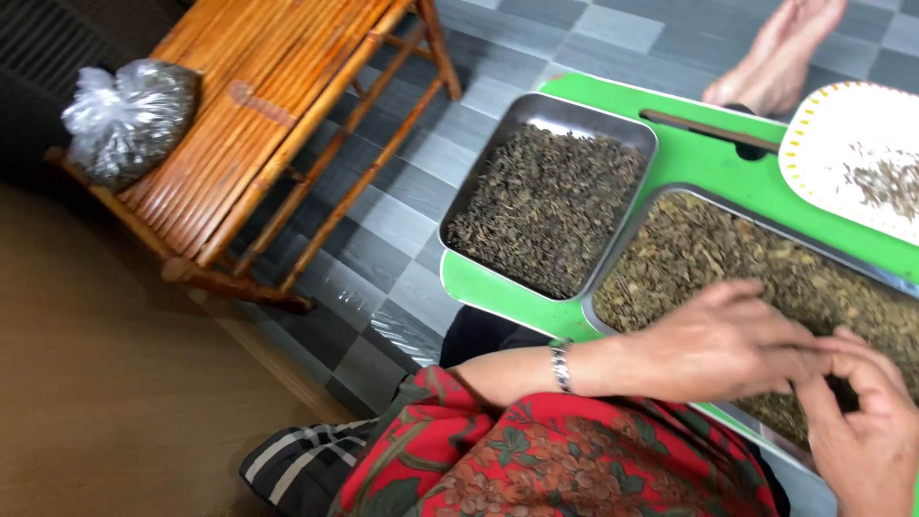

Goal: Manually sorting dried tea leaves by picking out stems and debris and transferring them between trays.

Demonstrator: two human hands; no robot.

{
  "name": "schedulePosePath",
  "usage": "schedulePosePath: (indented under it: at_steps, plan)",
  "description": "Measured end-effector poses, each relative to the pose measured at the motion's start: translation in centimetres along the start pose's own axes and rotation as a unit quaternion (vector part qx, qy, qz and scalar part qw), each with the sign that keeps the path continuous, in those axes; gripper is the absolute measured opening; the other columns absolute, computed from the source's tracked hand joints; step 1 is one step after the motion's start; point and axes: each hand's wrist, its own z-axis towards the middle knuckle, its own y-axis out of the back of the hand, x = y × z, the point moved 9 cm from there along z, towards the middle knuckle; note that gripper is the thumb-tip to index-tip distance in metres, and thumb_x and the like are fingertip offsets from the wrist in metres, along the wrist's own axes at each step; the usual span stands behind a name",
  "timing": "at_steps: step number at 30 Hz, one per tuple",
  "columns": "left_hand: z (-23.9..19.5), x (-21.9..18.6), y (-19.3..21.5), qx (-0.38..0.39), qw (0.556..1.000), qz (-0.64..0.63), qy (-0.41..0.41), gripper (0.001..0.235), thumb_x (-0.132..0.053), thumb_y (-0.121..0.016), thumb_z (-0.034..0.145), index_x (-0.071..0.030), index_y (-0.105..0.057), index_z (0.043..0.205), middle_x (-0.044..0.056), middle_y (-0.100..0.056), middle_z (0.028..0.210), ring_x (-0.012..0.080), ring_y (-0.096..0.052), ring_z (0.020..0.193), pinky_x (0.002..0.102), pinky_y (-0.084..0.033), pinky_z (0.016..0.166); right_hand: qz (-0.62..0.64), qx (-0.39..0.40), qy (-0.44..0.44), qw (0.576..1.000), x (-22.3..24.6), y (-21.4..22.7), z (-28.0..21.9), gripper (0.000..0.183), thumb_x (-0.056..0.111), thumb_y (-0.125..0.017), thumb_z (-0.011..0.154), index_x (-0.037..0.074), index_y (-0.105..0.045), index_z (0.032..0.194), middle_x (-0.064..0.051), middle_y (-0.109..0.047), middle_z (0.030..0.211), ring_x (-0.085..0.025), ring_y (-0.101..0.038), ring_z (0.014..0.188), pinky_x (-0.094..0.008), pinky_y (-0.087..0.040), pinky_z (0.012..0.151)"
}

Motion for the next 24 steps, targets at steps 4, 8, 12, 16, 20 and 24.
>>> schedulePosePath:
  at_steps: [4, 8, 12, 16, 20, 24]
  plan:
    - [0.0, 0.1, -3.5, 0.013, 0.995, 0.099, 0.001, 0.036, -0.036, -0.075, 0.097, -0.040, -0.066, 0.131, -0.022, -0.075, 0.131, 0.0080, -0.081, 0.108, 0.037, -0.048, 0.126, 0.016, 0.020, -0.002, 1.000, -1.9, -0.5, -0.6, 0.009, -0.011, -0.062, 0.111, -0.018, -0.067, 0.110, -0.032, -0.066, 0.131, -0.040, -0.062, 0.141, -0.045, -0.046, 0.124]
    - [0.2, -0.1, -2.5, -0.008, 1.000, 0.017, -0.017, 0.019, -0.033, -0.067, 0.098, -0.032, -0.073, 0.117, -0.015, -0.075, 0.119, 0.0143, -0.077, 0.102, 0.037, -0.047, 0.122, 0.110, 0.029, -0.093, 0.989, -2.7, -0.3, -1.4, 0.006, -0.009, -0.058, 0.112, -0.013, -0.062, 0.109, -0.027, -0.061, 0.136, -0.036, -0.056, 0.150, -0.044, -0.043, 0.127]
    - [-0.3, 0.6, -2.9, -0.034, 0.996, -0.080, 0.009, 0.022, -0.037, -0.060, 0.101, -0.030, -0.071, 0.119, -0.012, -0.078, 0.118, 0.0142, -0.082, 0.105, 0.036, -0.048, 0.127, 0.159, 0.055, -0.150, 0.974, -4.6, -0.7, -1.9, 0.012, -0.001, -0.053, 0.112, -0.012, -0.058, 0.111, -0.026, -0.058, 0.141, -0.036, -0.053, 0.147, -0.050, -0.043, 0.125]
    - [0.4, 0.9, 0.1, -0.095, 0.985, -0.144, -0.004, 0.016, -0.041, -0.059, 0.100, -0.035, -0.073, 0.107, -0.010, -0.079, 0.106, 0.0110, -0.079, 0.100, 0.038, -0.048, 0.121, 0.245, 0.024, -0.343, 0.906, -1.9, 0.0, -2.2, 0.005, 0.003, -0.049, 0.110, -0.002, -0.052, 0.108, -0.008, -0.057, 0.153, -0.024, -0.055, 0.144, -0.059, -0.058, 0.073]
    - [0.6, 3.5, 1.1, -0.097, 0.879, -0.454, 0.109, 0.018, -0.031, -0.070, 0.098, -0.019, -0.073, 0.111, -0.002, -0.077, 0.108, 0.0132, -0.076, 0.102, 0.029, -0.062, 0.099, 0.112, 0.048, -0.092, 0.988, 1.1, 1.5, 0.1, 0.010, -0.004, -0.056, 0.109, -0.007, -0.065, 0.113, -0.021, -0.066, 0.126, -0.028, -0.061, 0.126, -0.038, -0.045, 0.118]
    - [-0.1, 4.4, 1.6, -0.066, 0.759, -0.618, 0.191, 0.017, -0.015, -0.074, 0.101, -0.013, -0.074, 0.118, 0.001, -0.077, 0.114, 0.0070, -0.073, 0.107, 0.022, -0.060, 0.103, 0.130, 0.035, -0.075, 0.988, 2.5, 1.4, 0.5, 0.006, -0.003, -0.059, 0.107, -0.003, -0.065, 0.109, -0.018, -0.067, 0.122, -0.027, -0.063, 0.124, -0.038, -0.047, 0.117]
